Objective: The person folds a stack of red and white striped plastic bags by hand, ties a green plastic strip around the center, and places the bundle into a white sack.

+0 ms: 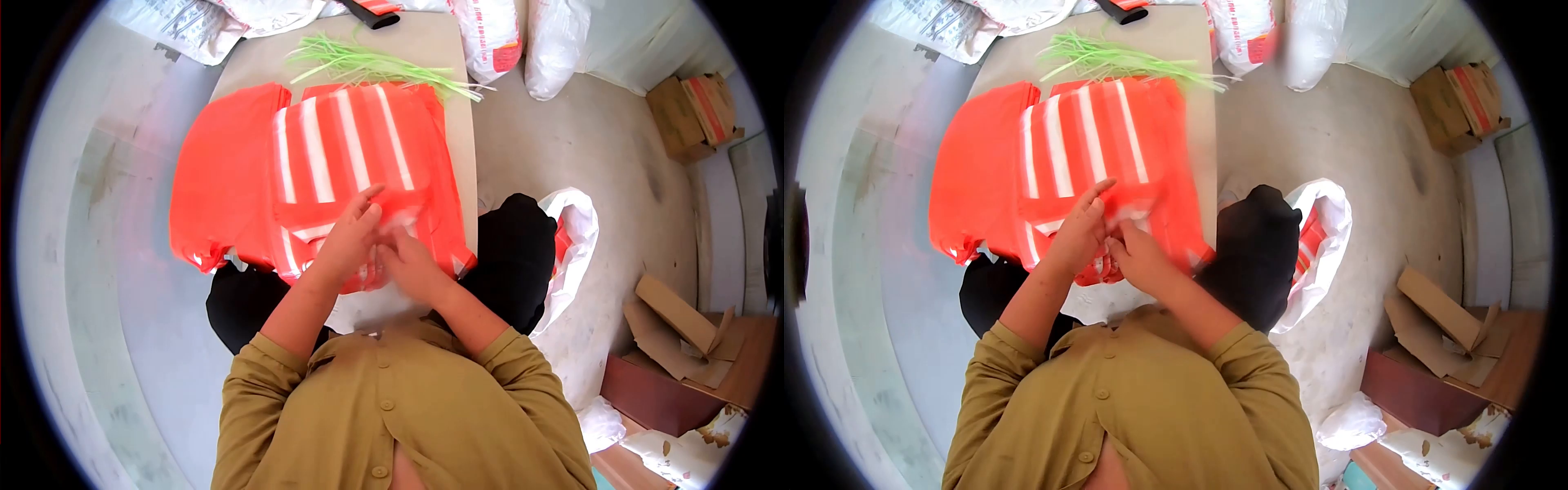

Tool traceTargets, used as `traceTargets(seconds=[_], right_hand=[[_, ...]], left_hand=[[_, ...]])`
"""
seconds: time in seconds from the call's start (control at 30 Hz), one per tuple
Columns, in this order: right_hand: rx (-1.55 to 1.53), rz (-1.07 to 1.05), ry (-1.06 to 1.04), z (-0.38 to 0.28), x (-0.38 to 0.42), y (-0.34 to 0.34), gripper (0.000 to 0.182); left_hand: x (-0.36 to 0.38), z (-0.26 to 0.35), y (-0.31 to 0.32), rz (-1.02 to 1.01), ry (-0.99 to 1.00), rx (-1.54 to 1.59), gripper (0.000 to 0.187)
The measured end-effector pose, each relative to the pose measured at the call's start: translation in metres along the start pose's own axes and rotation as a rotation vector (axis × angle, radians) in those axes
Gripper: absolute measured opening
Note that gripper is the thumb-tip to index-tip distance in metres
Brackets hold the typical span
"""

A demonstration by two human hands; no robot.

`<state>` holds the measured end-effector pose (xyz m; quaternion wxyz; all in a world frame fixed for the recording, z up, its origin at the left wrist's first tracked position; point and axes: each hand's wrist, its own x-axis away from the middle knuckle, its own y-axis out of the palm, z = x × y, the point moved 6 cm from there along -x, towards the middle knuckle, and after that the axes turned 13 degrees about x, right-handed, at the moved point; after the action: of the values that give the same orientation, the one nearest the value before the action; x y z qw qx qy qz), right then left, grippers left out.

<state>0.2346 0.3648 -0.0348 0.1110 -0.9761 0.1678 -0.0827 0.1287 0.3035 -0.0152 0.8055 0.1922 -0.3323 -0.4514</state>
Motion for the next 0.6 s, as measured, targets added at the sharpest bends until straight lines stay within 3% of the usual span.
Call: traceTargets(seconds=[0.13,0.23,0.43,0.53,0.6], right_hand=[[0.215,-0.087,0.131,-0.018,-0.005,-0.001,0.055],[0.248,-0.042,0.097,-0.021,-0.010,-0.006,0.059],[-0.020,0.012,-0.028,-0.010,-0.022,-0.020,0.044],[0.007,0.037,-0.049,-0.017,-0.023,-0.027,0.041],[0.336,0.159,-0.073,-0.032,-0.019,-0.044,0.038]], left_hand=[[0.013,0.019,0.006,0.156,0.071,-0.048,0.074],[0.012,0.023,-0.002,0.179,0.097,-0.057,0.071],[0.004,0.022,-0.014,0.197,0.137,-0.238,0.058],[0.002,0.021,-0.013,0.198,0.158,-0.352,0.053],[0.001,0.022,-0.016,0.208,0.186,-0.420,0.053]])
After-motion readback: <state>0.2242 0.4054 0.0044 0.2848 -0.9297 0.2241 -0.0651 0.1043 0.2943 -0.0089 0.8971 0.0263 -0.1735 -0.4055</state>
